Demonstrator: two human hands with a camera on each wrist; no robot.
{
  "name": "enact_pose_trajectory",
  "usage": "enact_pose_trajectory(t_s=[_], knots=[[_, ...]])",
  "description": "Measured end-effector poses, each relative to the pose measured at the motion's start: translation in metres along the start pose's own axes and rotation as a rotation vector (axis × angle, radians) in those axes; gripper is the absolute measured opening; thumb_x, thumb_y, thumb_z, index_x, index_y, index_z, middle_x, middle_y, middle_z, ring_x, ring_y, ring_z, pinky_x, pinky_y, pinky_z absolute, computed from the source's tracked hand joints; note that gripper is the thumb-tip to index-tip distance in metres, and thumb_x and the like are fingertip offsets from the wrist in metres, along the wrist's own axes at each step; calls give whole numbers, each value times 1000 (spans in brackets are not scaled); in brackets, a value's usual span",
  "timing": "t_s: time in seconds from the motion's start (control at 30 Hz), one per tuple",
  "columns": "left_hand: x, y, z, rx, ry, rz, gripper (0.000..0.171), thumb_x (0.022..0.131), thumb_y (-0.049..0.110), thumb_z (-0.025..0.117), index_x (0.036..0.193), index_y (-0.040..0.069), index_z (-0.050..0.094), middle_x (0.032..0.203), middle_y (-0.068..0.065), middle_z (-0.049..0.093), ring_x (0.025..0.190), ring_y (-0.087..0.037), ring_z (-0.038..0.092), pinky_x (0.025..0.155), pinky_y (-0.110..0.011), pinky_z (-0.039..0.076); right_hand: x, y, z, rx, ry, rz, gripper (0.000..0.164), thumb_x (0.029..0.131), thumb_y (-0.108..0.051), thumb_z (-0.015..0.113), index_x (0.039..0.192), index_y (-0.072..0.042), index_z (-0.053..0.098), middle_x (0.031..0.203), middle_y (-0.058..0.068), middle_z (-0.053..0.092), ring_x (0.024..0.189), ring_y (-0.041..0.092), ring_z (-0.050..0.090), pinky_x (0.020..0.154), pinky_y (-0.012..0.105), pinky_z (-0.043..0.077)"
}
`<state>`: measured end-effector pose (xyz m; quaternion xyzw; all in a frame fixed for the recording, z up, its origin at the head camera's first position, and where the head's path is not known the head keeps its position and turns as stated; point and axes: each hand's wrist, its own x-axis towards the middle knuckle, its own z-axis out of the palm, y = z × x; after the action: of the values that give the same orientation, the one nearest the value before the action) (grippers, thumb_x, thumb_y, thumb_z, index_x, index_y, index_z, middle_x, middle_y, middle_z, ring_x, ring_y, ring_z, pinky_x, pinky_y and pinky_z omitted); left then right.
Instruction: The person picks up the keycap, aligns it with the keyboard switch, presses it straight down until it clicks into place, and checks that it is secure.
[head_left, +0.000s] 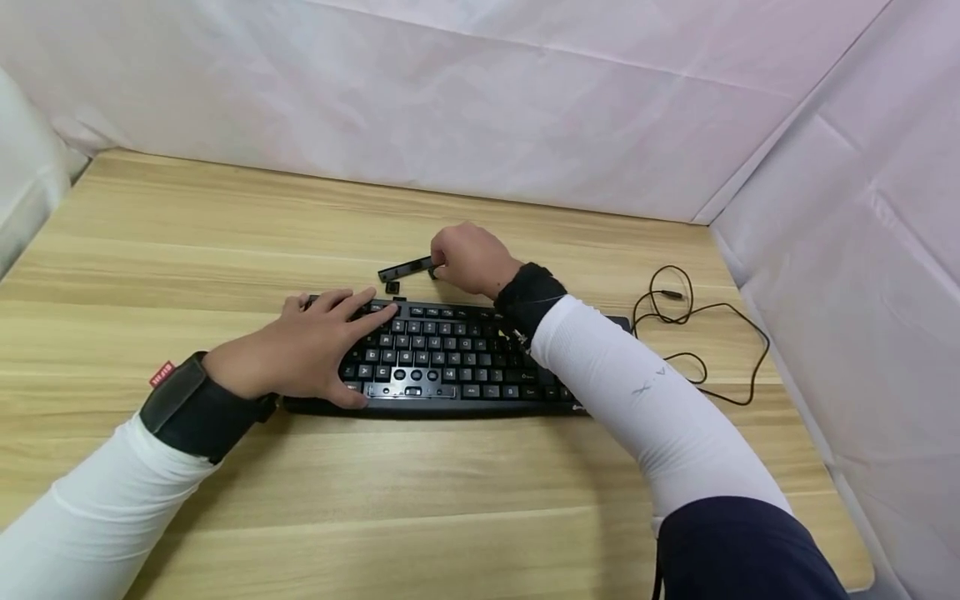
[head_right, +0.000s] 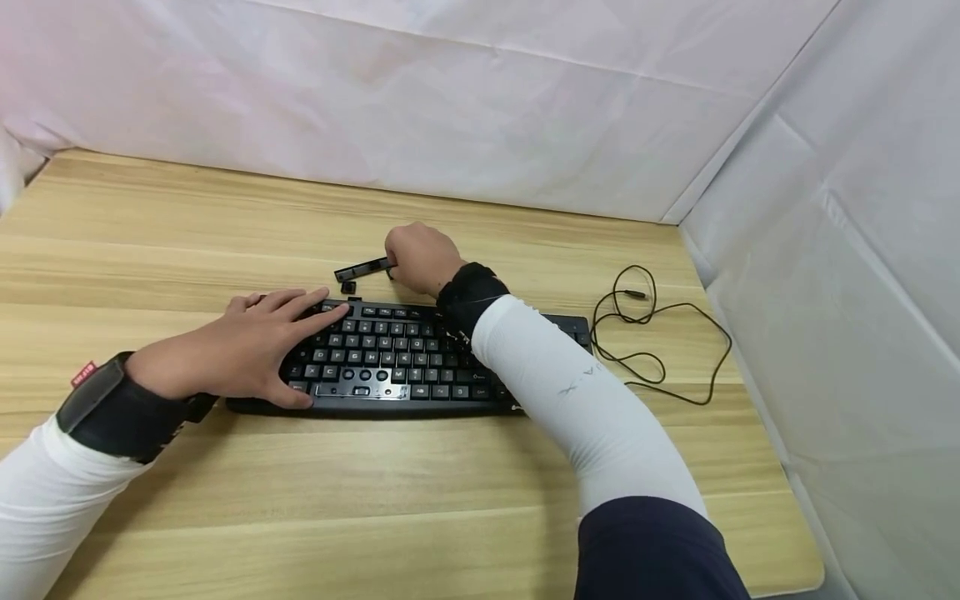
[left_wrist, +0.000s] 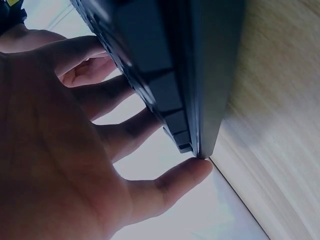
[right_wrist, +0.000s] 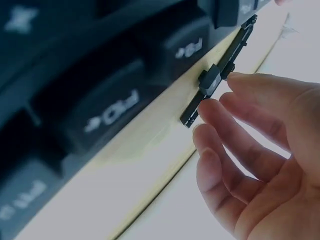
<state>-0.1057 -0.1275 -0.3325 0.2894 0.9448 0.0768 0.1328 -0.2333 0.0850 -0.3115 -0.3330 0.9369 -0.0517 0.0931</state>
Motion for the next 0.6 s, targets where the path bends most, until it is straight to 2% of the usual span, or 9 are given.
enact_pose_trajectory(t_s=[0.13,0.27,0.6], knots=[[1,1,-1,3,5,7,115,61,66,73,152,19,21,154,-21,19,131,-45,20,89,-77,25,4,-2,0,-4,-23,15,9,87,-16,66,84,-9,70,80,3,65,67,17,52,63,30,41],[1,2,-1,-2,-1,9,115,61,65,73,152,18,22,154,-21,18,131,-45,20,88,-77,25,6,-4,2,-7,-44,23,8,86,-14,66,85,-8,70,79,4,64,66,17,49,62,29,36],[-1,3,-1,5,-1,7,115,60,66,73,152,19,22,154,-21,19,131,-44,20,88,-75,26,4,-8,4,-49,-44,16,7,86,-13,66,85,-7,70,79,4,65,67,17,52,64,31,41]])
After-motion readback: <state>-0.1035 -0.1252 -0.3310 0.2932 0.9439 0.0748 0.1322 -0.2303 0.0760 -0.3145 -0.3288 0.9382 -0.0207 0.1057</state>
